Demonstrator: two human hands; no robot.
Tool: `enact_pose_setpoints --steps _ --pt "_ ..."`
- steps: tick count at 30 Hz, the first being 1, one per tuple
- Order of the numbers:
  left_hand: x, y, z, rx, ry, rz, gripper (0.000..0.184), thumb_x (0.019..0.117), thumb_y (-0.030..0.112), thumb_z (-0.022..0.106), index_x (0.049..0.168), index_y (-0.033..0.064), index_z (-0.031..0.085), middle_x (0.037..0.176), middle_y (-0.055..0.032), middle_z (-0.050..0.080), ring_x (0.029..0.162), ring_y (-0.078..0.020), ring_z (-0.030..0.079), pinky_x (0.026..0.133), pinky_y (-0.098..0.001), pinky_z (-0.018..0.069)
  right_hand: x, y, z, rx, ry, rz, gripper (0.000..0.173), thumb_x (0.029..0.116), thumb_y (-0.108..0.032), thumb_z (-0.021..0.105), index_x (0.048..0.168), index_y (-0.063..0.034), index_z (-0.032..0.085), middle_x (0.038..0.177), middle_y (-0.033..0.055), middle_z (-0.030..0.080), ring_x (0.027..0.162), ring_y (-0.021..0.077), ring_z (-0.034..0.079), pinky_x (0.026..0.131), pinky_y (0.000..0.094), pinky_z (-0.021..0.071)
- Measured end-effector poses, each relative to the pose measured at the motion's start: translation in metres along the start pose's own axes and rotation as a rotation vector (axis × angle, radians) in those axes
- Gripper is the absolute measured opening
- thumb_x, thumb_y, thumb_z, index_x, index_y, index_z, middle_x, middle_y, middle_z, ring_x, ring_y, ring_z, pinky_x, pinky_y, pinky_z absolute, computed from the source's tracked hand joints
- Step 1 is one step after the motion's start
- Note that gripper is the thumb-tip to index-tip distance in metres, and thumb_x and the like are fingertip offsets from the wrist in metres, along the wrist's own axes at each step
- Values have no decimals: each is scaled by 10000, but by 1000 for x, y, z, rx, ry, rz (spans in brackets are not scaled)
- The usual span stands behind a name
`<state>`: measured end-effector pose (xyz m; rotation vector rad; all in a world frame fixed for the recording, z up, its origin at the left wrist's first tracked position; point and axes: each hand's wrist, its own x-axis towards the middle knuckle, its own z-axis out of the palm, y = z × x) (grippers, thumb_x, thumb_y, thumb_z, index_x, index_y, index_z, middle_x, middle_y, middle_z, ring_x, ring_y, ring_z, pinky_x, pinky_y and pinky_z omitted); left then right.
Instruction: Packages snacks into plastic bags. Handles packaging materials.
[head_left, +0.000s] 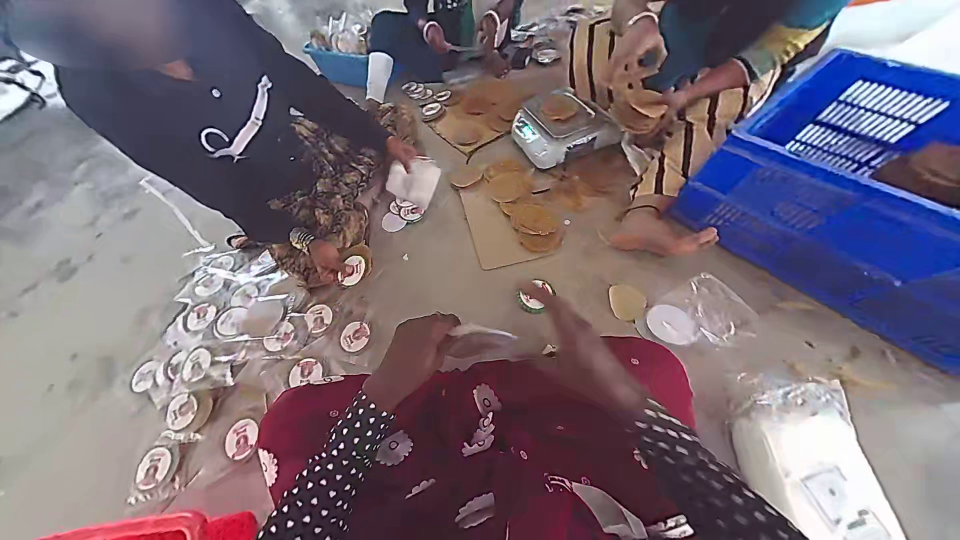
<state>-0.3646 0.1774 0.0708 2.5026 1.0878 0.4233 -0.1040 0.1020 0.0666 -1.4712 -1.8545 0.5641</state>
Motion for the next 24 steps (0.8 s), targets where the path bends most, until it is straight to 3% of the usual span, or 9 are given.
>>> enact_pose_setpoints --steps 3,5,7,9,12,16,18,21,24 --pt "7 -3 -11 151 -7 121 135 973 86 645 1016 8 746 925 -201 722 966 -394 706 894 -566 540 56 -14 67 68 -163 -62 447 890 -165 765 1317 -82 662 1101 120 753 1006 303 727 891 554 561" --pt "7 -20 -9 150 155 60 168 934 66 700 1086 20 754 1038 -211 723 1142 -430 642 1039 -610 449 75 -13 102 209 -113 123 214 897 -134 760 1093 -46 755 950 130 754 911 266 727 862 509 566" --pt "4 -40 1 44 311 -145 357 917 58 710 1271 28 679 1253 -216 665 1289 -435 544 1098 -623 394 82 3 134 435 14 453 244 875 -145 789 1024 30 706 917 132 713 874 197 686 839 412 559" --pt "-2 -56 18 -107 311 -462 469 943 88 696 1386 -9 578 1351 -265 597 1329 -455 507 1119 -615 389 74 28 168 700 172 814 443 875 -129 805 1209 84 607 1098 207 680 1003 240 669 896 423 563" --pt "-7 -77 56 -273 -144 -809 521 994 199 638 1407 -92 512 1377 -343 543 1337 -472 503 1137 -587 387 46 60 204 722 275 1190 543 868 -110 809 1307 76 548 1223 258 631 1097 337 635 923 519 535" --pt "4 -67 101 -303 -605 -625 580 965 270 709 1439 2 509 1422 -356 476 1320 -513 490 1066 -640 435 26 51 208 616 190 1288 415 889 -118 783 1199 87 599 1109 241 654 979 320 642 847 504 534" --pt "6 -53 115 -168 -642 -594 737 916 262 761 1548 105 415 1543 -365 314 1398 -582 344 990 -743 435 23 47 203 636 135 1311 375 923 -117 741 1204 83 596 1093 229 651 951 304 641 835 490 541" --pt "1 -50 125 -47 -643 -535 801 933 103 690 1625 174 292 1653 -339 104 1481 -631 106 986 -862 298 15 40 190 726 -17 1338 345 988 -95 644 1264 80 535 1015 200 633 795 247 643 718 408 566" --pt "-3 -56 128 -6 -632 -466 720 951 -39 571 1596 212 371 1681 -282 114 1507 -598 93 1016 -855 270 12 31 160 593 -186 1204 446 998 -124 644 1357 81 476 1150 234 655 946 262 702 824 394 592"
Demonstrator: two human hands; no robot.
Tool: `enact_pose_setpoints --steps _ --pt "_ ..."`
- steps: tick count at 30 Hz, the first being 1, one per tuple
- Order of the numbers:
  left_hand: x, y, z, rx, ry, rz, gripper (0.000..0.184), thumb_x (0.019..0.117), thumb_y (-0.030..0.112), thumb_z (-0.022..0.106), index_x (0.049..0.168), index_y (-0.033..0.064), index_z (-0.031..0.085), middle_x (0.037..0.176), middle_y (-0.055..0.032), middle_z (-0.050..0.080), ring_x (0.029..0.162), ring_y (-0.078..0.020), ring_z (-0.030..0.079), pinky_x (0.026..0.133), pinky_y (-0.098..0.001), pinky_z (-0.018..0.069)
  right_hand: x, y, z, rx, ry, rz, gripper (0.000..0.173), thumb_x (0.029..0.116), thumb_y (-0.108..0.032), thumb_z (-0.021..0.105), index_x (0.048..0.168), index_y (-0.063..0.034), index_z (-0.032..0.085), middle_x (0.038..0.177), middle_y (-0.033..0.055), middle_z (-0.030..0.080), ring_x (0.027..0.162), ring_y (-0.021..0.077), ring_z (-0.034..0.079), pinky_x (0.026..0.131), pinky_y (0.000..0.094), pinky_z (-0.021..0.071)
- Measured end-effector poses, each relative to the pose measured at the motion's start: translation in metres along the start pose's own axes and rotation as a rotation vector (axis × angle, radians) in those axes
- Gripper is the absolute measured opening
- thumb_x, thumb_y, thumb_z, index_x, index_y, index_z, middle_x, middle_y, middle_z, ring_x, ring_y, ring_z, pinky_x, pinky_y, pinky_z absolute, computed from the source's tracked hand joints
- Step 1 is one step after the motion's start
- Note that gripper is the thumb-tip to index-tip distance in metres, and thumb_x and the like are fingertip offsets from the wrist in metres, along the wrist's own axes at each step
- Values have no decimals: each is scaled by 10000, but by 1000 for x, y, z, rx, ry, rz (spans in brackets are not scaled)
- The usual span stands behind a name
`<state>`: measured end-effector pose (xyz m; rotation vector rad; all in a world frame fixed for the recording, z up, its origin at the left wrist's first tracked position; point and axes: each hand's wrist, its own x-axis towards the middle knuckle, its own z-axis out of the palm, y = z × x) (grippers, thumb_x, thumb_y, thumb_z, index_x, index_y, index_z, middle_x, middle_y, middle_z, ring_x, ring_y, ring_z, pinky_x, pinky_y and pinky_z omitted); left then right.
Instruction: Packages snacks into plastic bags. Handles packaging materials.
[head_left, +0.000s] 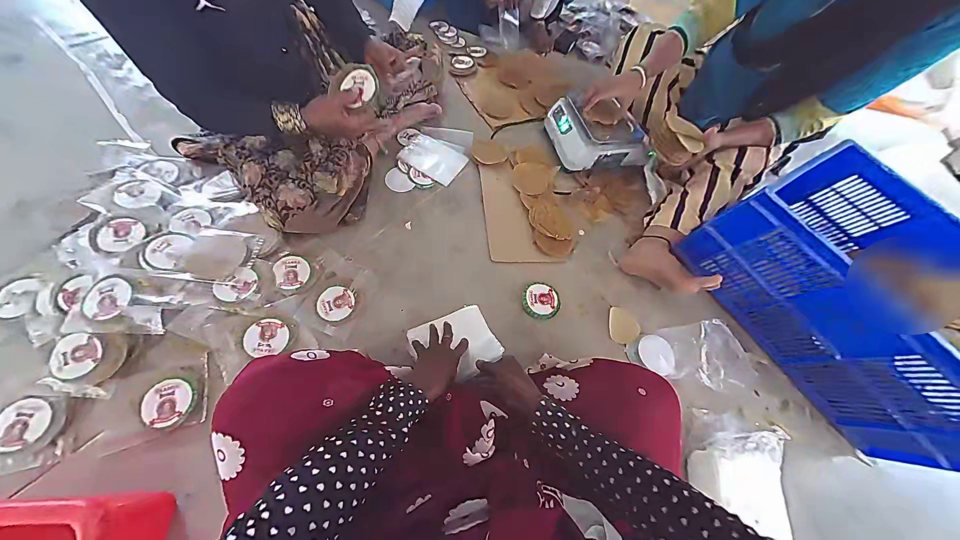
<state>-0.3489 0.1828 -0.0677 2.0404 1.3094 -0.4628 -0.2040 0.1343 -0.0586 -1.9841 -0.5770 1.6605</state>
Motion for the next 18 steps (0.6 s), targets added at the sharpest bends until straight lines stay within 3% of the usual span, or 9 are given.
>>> enact_pose_setpoints --steps 3,5,7,10,12,15,18 --pt "0 1 -4 -4 -4 15 620 963 -59 540 1530 182 473 1679 -259 166 1522 -557 123 1045 -820 289 5 -14 -28 -493 97 -230 584 988 -206 653 1445 84 432 1344 283 562 1232 368 575 1047 493 465" --pt "1 4 -6 -23 3 17 531 959 -52 543 1463 118 534 1654 -279 222 1517 -551 157 1054 -791 317 16 -29 -43 -752 132 -370 544 1006 -218 616 1447 69 474 1413 304 525 1336 434 506 1125 538 405" --pt "4 7 -9 -35 -8 5 523 921 -38 603 1431 64 548 1632 -298 249 1492 -553 220 1039 -753 368 37 -38 -47 -850 123 -451 443 1018 -262 611 1362 16 594 1306 239 630 1261 387 581 1090 526 442" --pt "8 9 -10 -38 -20 -36 697 831 50 783 1460 6 486 1630 -300 236 1463 -543 276 1008 -709 426 58 -43 -33 -918 39 -396 567 941 -431 715 1294 3 622 1196 206 679 1148 358 643 991 549 495" --pt "8 10 -10 -24 -14 -65 777 803 64 813 1486 1 447 1631 -305 220 1466 -542 268 1007 -696 437 60 -45 -20 -1016 27 -338 561 890 -394 768 1230 27 620 1226 237 644 1179 392 619 972 571 493" --pt "7 11 -8 1 0 -81 786 800 39 797 1498 19 437 1622 -326 219 1458 -561 268 1003 -684 449 69 -43 -20 -953 4 -288 441 861 -321 787 1132 13 689 1195 222 667 1163 375 625 973 559 496" --pt "8 10 -7 6 6 -70 798 797 57 801 1504 39 432 1623 -321 218 1458 -552 275 1022 -647 459 69 -46 -29 -883 -11 -292 323 909 -286 735 1081 -13 736 1159 201 691 1131 354 640 972 553 489"
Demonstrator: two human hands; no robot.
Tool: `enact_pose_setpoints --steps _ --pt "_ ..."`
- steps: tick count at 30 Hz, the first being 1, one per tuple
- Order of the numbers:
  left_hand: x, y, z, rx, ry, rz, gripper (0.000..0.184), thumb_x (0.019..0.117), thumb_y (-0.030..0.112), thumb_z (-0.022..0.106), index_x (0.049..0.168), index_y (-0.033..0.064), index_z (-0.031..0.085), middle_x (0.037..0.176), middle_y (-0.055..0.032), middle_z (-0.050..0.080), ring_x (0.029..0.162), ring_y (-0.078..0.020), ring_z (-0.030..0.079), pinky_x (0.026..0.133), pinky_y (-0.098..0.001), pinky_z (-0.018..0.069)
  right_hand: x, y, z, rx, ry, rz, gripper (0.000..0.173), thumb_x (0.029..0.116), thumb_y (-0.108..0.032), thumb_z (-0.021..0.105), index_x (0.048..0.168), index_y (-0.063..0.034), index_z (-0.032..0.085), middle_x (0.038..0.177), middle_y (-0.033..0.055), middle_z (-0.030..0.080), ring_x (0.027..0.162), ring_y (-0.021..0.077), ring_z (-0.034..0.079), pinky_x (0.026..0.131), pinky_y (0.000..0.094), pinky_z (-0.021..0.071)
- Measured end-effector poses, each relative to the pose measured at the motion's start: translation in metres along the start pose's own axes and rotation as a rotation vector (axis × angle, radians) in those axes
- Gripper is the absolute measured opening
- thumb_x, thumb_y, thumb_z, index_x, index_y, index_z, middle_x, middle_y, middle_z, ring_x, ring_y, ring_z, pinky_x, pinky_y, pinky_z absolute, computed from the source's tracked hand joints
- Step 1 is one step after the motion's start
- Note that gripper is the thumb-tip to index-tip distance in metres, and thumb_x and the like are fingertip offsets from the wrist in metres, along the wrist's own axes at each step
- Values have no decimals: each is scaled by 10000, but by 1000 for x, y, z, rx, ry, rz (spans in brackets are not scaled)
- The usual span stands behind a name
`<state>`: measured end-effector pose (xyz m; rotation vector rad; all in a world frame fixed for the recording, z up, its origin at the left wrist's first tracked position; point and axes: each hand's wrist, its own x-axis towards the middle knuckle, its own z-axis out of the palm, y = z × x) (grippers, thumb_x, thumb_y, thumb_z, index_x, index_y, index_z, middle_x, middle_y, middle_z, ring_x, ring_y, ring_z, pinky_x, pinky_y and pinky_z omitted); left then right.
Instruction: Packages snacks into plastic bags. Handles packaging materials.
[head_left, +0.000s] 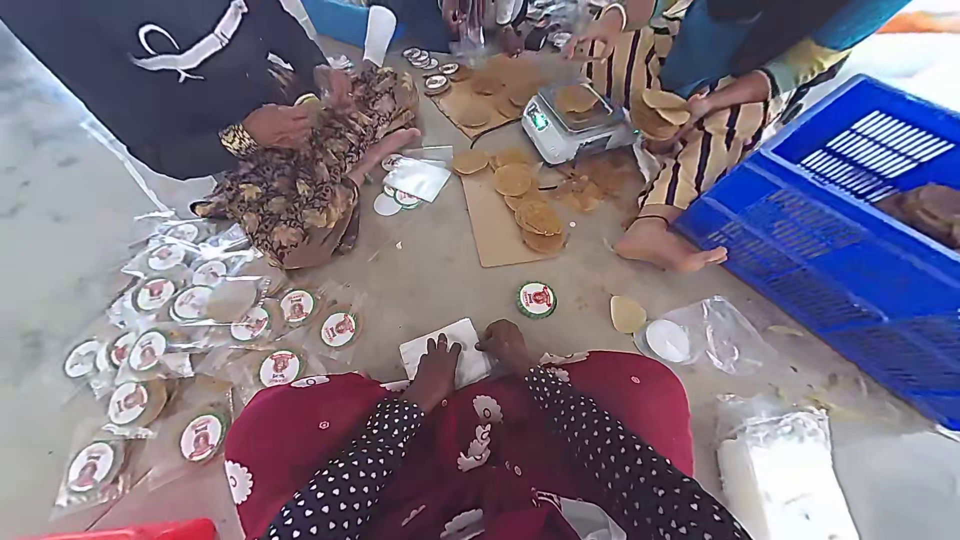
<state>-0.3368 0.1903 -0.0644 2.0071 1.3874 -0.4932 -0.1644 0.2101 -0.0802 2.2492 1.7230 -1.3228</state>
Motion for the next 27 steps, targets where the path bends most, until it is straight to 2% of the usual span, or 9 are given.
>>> enact_pose_setpoints --steps 4,6,8,11,14,18,21,24,27 --pt "2 -4 5 -36 28 17 822 786 85 825 1507 39 433 1627 -317 217 1471 -543 259 1057 -638 439 -15 -2 -3 15 72 5 300 988 -302 626 1148 -76 741 1199 158 703 1159 325 650 983 542 498" --pt "-1 -5 6 -110 63 2 652 890 142 745 1475 26 482 1612 -324 252 1486 -526 251 1111 -636 390 -24 -4 -4 18 113 -13 311 984 -326 638 1130 -70 738 1171 161 710 1149 334 653 967 555 496" --pt "-6 -5 1 -229 178 -24 424 1050 289 556 1334 -19 616 1472 -326 455 1414 -487 399 1127 -593 396 -32 -4 -4 87 179 -94 311 972 -341 664 1074 -56 738 1081 158 720 1075 325 669 938 547 502" --pt "-18 1 -5 -614 309 -37 569 1112 403 391 1158 -94 665 1144 -289 657 1099 -386 646 993 -524 495 -40 1 11 287 276 -329 267 933 -278 709 983 -18 743 931 129 725 912 260 684 869 479 523" --pt "-33 7 4 -1003 324 -103 509 1092 368 459 1141 -95 663 1044 -249 702 894 -328 721 851 -507 594 -56 0 37 392 308 -553 234 937 -213 698 983 11 746 998 143 740 960 229 713 911 428 565" --pt "-52 6 2 -854 381 -167 358 1057 217 508 1136 -79 693 1132 -280 682 1108 -387 657 1005 -554 498 -63 -4 58 382 193 -650 229 929 -205 704 1072 -32 749 1140 129 730 1040 201 714 914 405 589" --pt "-53 2 6 -882 414 -189 308 1028 184 550 1078 -70 717 1092 -263 702 1081 -371 673 1000 -541 508 -59 -3 62 481 143 -670 177 898 -144 749 1017 -13 739 1019 102 740 931 173 724 853 375 611" --pt "-55 2 6 -916 428 -155 292 1021 179 578 1013 -85 703 992 -249 707 971 -356 690 937 -528 529 -65 -5 56 701 65 -563 261 945 -79 677 1155 52 595 955 141 721 813 223 731 770 405 626" --pt "-51 2 14 -887 466 -85 335 1001 251 626 1063 -67 710 979 -232 718 939 -348 705 926 -527 546 -74 -4 54 889 26 -498 380 1011 -116 605 1335 59 512 997 187 744 851 277 758 779 447 643"
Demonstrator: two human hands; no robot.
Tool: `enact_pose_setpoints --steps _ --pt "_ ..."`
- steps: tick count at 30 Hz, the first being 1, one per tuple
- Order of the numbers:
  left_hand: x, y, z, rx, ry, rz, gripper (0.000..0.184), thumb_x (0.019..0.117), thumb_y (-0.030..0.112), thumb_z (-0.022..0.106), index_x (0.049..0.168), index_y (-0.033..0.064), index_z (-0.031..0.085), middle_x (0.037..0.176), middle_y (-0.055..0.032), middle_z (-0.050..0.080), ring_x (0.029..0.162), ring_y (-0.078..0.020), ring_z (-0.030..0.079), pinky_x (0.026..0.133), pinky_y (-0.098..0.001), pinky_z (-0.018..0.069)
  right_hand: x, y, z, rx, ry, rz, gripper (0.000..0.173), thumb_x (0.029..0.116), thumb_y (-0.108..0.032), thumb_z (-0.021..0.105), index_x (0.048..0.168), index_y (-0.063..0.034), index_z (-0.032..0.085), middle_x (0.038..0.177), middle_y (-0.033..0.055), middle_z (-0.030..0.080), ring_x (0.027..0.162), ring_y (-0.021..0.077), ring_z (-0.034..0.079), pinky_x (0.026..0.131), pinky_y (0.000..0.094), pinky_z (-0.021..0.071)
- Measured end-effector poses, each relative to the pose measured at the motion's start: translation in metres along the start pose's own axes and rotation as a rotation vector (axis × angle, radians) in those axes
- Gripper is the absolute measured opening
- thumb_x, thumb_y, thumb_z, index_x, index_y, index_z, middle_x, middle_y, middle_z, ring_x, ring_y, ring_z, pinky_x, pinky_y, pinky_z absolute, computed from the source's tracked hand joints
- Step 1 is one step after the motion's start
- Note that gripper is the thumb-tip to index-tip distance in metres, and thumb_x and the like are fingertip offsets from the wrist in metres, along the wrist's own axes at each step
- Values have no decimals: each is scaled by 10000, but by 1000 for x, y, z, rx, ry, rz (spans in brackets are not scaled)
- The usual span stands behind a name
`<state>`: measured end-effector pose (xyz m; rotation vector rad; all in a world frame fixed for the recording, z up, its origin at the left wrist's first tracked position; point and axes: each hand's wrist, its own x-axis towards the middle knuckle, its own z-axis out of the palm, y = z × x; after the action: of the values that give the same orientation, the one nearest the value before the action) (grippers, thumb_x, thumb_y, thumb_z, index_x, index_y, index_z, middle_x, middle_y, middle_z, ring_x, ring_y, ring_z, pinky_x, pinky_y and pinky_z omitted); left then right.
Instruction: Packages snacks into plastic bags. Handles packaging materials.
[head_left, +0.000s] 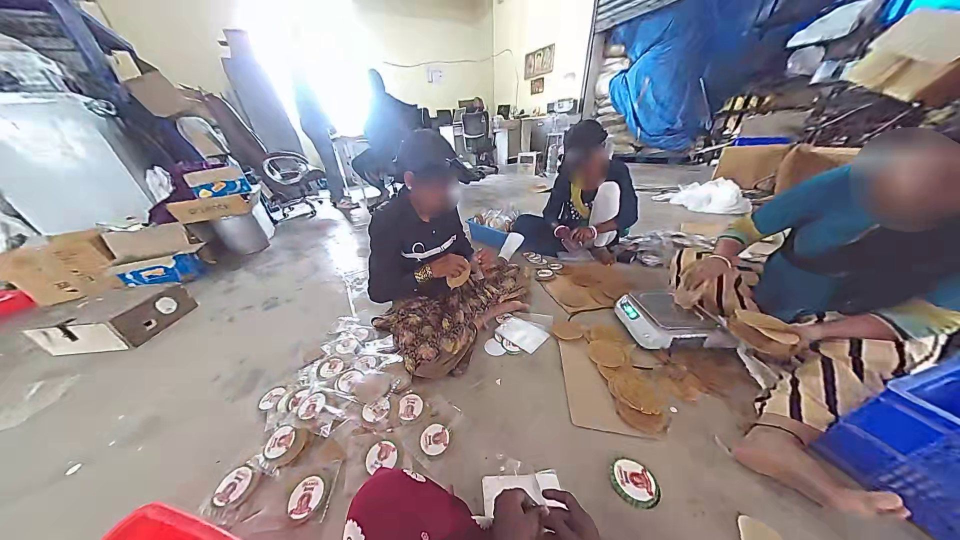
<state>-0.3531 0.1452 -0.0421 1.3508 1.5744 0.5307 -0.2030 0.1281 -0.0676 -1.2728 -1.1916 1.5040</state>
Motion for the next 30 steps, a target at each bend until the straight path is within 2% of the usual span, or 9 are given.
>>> enact_pose_setpoints --steps 3,7,11,14,19,21,24,27,30 --pt "-7 10 1 94 -37 22 335 1011 242 600 1110 -66 684 1035 -252 704 989 -373 698 934 -550 544 -2 3 1 -28 60 -34 328 997 -154 636 1241 63 609 979 176 735 855 267 743 784 451 631" --pt "-16 16 6 258 -70 91 352 1000 291 596 1049 -46 687 1028 -245 704 1043 -389 683 938 -572 525 -5 8 0 -274 152 -135 237 973 -200 655 1044 14 726 845 113 735 769 207 714 754 437 601" --pt "-16 13 7 205 -74 128 380 958 318 693 998 -60 697 983 -243 703 994 -383 684 925 -561 525 -7 14 -1 -507 192 -197 322 1031 -157 482 1141 23 726 916 160 756 832 293 738 827 533 580" --pt "-12 10 0 153 -30 167 399 951 335 717 995 -61 690 942 -229 699 939 -363 687 897 -544 538 -6 2 -10 -508 210 -119 291 1037 -87 487 1211 33 688 1011 165 762 876 302 750 847 517 603" --pt "-20 30 -17 211 131 212 304 1029 98 513 1292 -24 604 953 -221 707 896 -360 711 864 -532 572 -13 -28 -21 -663 363 -87 268 1039 -157 558 1225 -13 686 1043 158 746 949 300 730 895 530 572" --pt "-17 31 -16 215 148 275 333 1015 80 506 1315 -27 605 918 -215 708 857 -356 710 843 -529 575 -26 -41 -9 -588 405 -272 268 998 -49 573 1239 28 662 1085 138 741 967 219 732 897 403 601" --pt "-11 23 -9 157 198 387 271 965 70 561 1185 -60 652 751 -164 661 677 -289 656 699 -484 567 -47 -60 26 -424 310 -402 265 996 21 506 1188 51 685 1140 147 725 1021 175 717 928 326 593" --pt "-8 22 -7 126 261 410 267 928 43 594 1156 -78 665 700 -140 636 618 -257 618 650 -452 545 -53 -69 40 -404 241 -269 342 1007 26 451 1291 69 636 1260 200 676 1162 210 668 1033 327 524" --pt "-12 28 -9 131 247 367 287 937 59 579 1189 -64 637 694 -103 604 600 -224 585 623 -425 524 -50 -79 33 -264 136 -27 370 1054 -60 431 1371 67 574 1279 206 653 1121 192 658 986 327 521"
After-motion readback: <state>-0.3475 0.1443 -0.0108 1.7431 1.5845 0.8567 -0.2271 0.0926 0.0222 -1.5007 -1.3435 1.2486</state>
